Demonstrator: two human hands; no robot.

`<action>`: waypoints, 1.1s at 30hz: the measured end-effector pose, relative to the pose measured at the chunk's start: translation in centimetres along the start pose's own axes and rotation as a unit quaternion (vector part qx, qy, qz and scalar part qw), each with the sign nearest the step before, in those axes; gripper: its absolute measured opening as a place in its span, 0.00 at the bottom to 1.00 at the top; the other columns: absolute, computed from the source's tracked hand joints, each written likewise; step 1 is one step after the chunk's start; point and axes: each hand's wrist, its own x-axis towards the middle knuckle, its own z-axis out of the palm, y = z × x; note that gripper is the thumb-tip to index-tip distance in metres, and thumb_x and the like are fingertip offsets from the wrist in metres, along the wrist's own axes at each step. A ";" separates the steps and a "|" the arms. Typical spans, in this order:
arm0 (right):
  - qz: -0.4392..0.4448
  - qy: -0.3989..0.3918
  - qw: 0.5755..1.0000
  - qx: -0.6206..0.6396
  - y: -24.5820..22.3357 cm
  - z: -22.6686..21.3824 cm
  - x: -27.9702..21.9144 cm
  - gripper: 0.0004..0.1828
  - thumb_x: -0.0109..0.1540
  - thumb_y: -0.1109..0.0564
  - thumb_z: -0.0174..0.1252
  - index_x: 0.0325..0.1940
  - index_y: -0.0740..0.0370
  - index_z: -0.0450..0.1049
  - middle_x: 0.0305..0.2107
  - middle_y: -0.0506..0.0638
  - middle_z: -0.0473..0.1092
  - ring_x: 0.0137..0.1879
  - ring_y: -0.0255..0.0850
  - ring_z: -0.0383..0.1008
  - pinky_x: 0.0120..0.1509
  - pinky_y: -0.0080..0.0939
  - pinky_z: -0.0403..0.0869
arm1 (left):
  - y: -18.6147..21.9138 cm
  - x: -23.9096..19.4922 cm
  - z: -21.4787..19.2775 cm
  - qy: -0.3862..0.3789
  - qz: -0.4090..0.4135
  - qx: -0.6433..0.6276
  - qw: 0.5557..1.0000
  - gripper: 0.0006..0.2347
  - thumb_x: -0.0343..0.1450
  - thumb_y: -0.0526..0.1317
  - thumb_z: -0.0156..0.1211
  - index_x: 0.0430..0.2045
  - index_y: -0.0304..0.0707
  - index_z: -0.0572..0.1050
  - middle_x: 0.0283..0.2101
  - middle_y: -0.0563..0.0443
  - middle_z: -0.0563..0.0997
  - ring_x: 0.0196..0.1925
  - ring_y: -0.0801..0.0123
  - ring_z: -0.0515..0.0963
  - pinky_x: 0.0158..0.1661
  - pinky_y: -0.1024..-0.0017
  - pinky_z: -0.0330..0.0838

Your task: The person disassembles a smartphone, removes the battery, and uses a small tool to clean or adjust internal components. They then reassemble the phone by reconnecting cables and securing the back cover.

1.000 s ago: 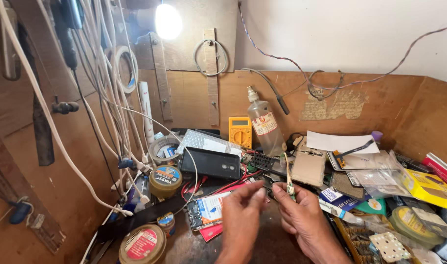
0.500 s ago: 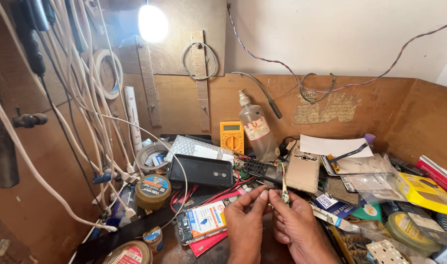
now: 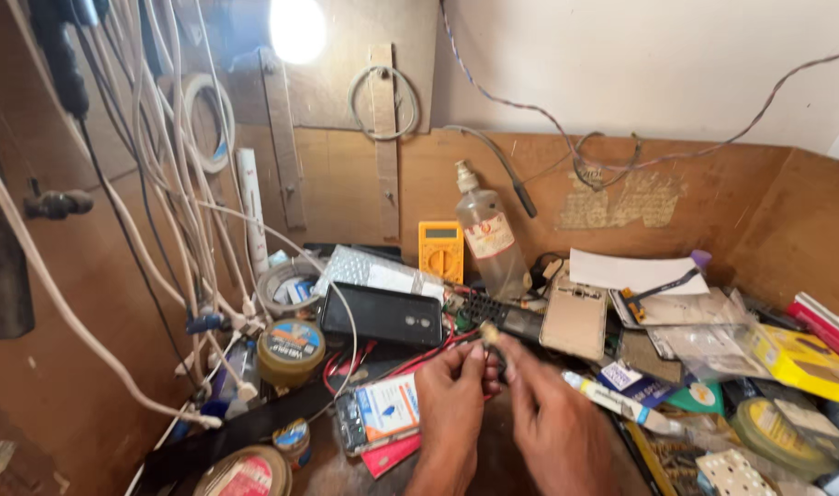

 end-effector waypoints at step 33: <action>-0.177 0.022 0.980 0.086 -1.2 -1.3 -1.1 0.24 0.62 0.56 0.57 0.63 0.44 0.76 0.34 0.56 0.77 0.38 0.51 0.81 0.40 0.49 0.77 | 3.4 0.2 -1.7 0.051 -0.011 0.117 0.992 0.09 0.72 0.35 0.60 0.33 0.25 0.84 0.24 0.51 0.83 0.22 0.77 0.76 0.25 0.78 0.71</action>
